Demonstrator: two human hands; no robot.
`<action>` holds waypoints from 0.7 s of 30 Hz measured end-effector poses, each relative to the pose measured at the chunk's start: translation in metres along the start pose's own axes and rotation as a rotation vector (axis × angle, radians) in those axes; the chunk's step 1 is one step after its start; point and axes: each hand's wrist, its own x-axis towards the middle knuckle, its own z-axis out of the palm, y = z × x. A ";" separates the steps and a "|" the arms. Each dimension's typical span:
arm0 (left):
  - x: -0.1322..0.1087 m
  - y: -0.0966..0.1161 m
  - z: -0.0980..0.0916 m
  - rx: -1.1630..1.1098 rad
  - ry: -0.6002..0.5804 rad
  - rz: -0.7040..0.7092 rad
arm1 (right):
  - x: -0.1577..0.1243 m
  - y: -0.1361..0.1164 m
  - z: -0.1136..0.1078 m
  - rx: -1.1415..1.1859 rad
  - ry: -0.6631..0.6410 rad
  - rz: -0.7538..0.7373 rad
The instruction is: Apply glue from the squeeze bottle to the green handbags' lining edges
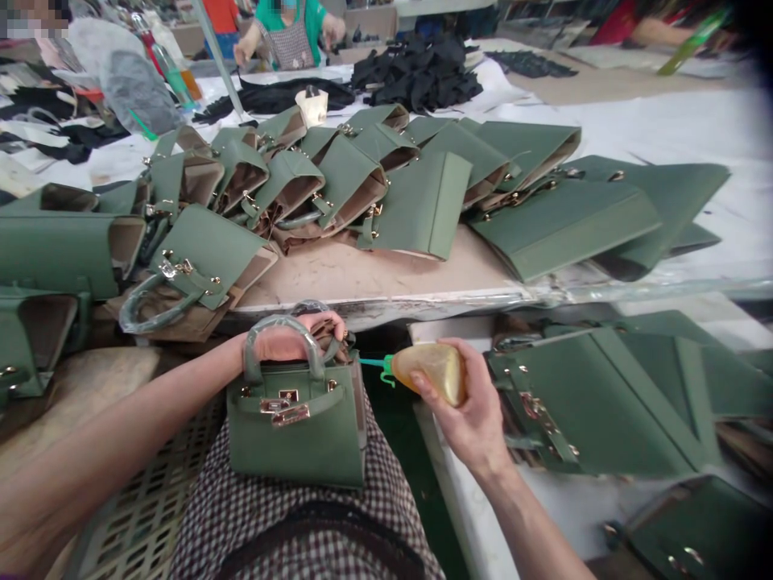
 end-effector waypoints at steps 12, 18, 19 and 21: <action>0.001 0.000 0.002 -0.009 0.012 -0.009 | -0.021 0.005 -0.016 -0.088 -0.188 0.030; 0.001 0.003 0.006 0.011 0.048 -0.016 | -0.032 0.008 -0.018 -0.097 -0.242 0.031; 0.001 0.004 0.006 0.006 0.055 -0.021 | -0.034 0.009 -0.018 -0.090 -0.253 0.043; 0.001 0.004 0.007 -0.018 0.073 -0.037 | -0.038 0.012 -0.018 -0.081 -0.276 0.069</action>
